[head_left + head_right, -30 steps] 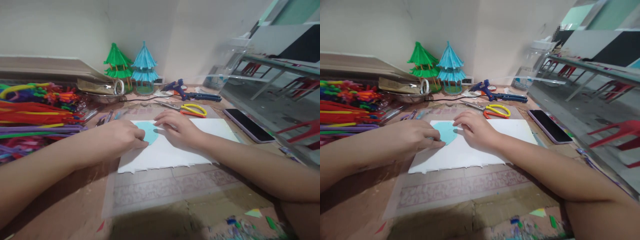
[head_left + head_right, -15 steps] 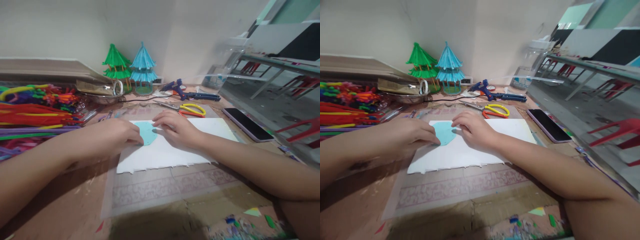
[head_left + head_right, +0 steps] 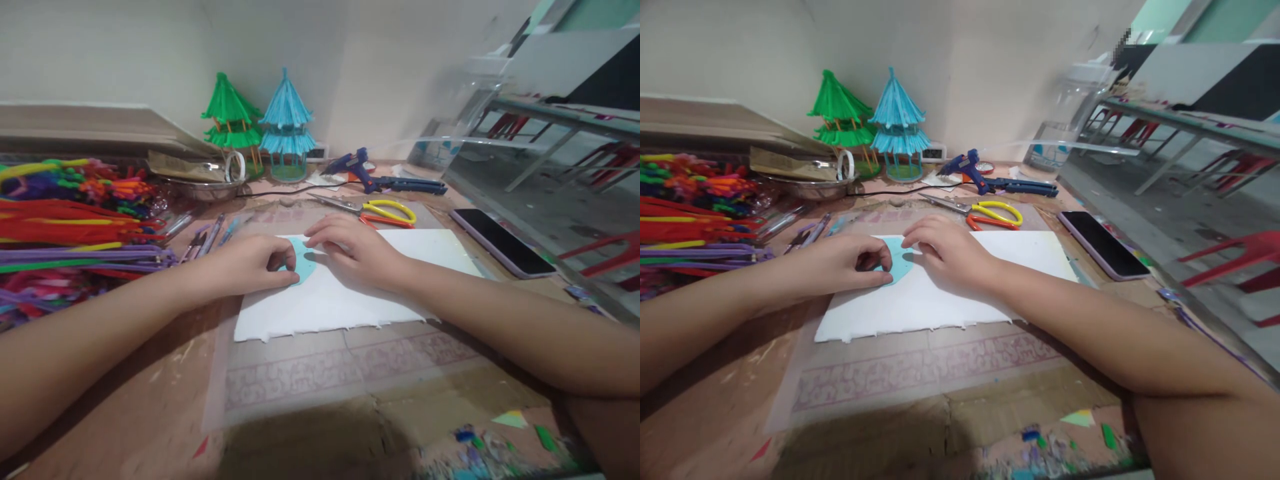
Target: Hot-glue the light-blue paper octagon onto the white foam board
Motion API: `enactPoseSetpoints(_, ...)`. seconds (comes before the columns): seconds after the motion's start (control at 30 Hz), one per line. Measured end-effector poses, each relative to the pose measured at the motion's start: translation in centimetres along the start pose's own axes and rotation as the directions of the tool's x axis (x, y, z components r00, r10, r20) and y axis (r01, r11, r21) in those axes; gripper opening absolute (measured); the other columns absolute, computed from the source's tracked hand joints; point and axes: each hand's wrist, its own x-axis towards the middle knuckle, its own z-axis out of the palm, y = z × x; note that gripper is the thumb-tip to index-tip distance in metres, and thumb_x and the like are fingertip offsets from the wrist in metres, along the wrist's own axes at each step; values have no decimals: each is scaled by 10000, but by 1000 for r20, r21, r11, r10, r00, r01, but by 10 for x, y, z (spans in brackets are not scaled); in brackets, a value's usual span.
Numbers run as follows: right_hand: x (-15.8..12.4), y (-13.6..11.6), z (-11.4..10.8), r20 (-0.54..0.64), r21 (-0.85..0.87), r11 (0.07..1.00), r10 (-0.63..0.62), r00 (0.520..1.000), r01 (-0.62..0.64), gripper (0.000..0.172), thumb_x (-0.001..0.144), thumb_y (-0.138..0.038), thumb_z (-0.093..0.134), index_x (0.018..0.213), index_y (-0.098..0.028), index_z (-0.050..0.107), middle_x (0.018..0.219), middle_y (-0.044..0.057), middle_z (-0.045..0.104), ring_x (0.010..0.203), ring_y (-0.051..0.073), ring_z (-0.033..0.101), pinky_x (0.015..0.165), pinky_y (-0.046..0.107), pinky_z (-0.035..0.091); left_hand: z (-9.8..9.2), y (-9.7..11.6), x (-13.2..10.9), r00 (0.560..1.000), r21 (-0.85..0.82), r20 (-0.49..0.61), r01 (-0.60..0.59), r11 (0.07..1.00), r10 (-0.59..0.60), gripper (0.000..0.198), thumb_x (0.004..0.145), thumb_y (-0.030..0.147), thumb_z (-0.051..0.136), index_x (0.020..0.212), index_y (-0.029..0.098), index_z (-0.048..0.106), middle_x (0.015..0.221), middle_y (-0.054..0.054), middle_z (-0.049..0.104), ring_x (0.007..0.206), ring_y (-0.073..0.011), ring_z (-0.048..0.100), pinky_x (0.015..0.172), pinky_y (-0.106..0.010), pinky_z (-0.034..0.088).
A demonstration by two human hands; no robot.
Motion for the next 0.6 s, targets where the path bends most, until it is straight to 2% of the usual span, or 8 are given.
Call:
enactPoseSetpoints(0.17, 0, -1, -2, 2, 2, 1000, -10, 1000, 10, 273, 920, -56, 484, 996, -214, 693, 1099, 87, 759, 1068, 221, 679, 962, 427, 532, -4, -2, -1, 998, -53, 54, 19, 998, -16, 290, 824, 454, 574, 915, 197, 671, 719, 21, 564, 612, -129, 477, 574, -253, 328)
enactPoseSetpoints(0.3, 0, -2, -1, 14, 12, 1000, 5, 1000, -6, 281, 923, -60, 474, 1023, -217, 684, 1109, 84, 758, 1075, 213, 672, 970, 428, 530, -15, -21, 1, 991, -346, 134, 64, 936, -18, 415, 761, 513, 658, 1038, 203, 658, 806, -1, 652, 724, -161, 582, 628, -252, 413)
enactPoseSetpoints(0.37, 1, -1, 1, 1, 13, 1000, 14, 1000, -14, 296, 920, -55, 459, 1039, -216, 677, 1110, 81, 759, 1080, 209, 672, 968, 420, 532, -16, -32, 4, 994, -496, 84, 108, 861, -76, 419, 759, 562, 672, 952, 191, 648, 810, -24, 687, 748, -174, 608, 655, -265, 445)
enactPoseSetpoints(0.47, 3, -4, -3, -34, -21, 1000, 5, 999, -6, 276, 918, -57, 463, 1036, -203, 665, 1059, 87, 764, 1035, 211, 685, 930, 398, 546, -10, -42, 8, 981, -602, -55, 116, 790, -186, 427, 831, 601, 567, 737, 184, 570, 703, -45, 648, 635, -152, 562, 596, -271, 430)
enactPoseSetpoints(0.6, 4, -21, -33, -181, -123, 985, -145, 973, 124, 240, 945, -75, 473, 973, -223, 660, 878, 60, 747, 787, 182, 666, 743, 331, 550, -3, -41, 8, 969, -623, -118, 99, 776, -218, 375, 844, 519, 534, 672, 187, 562, 625, -27, 593, 582, -142, 534, 560, -265, 416)
